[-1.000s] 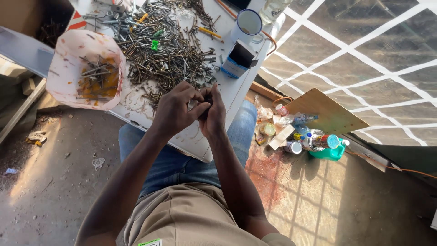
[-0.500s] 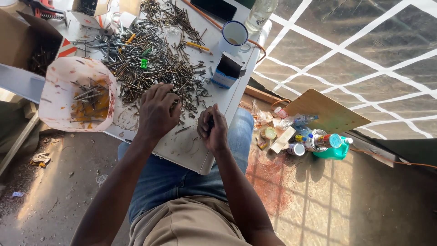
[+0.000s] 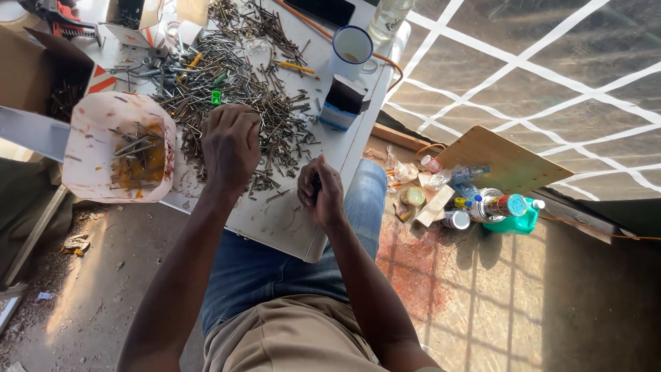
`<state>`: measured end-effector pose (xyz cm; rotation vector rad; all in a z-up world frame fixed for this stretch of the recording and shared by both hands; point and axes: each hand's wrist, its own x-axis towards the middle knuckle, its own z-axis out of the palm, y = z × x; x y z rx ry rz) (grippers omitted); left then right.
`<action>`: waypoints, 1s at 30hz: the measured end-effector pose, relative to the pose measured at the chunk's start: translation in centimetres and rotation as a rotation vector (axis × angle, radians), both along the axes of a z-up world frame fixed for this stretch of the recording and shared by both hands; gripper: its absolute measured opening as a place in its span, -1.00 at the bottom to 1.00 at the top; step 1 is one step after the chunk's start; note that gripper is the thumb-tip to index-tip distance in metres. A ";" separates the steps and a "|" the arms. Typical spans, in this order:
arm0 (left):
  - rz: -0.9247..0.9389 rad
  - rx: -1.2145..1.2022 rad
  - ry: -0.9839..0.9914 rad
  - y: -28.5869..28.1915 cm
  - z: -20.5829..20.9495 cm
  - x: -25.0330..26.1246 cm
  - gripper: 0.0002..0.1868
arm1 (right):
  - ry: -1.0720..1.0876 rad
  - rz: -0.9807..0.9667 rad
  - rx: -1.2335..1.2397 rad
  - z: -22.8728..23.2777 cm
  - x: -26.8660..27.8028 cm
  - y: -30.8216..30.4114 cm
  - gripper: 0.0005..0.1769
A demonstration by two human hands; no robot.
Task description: Sorting through a pile of nails and screws on a table and placing selected ones into a plastic container.
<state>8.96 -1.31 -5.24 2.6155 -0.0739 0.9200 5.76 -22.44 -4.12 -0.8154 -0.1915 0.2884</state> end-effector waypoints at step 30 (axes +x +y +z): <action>-0.076 0.055 0.258 -0.6 -0.9 5.5 -0.80 | -0.038 0.021 -0.094 0.8 -0.5 0.1 -0.46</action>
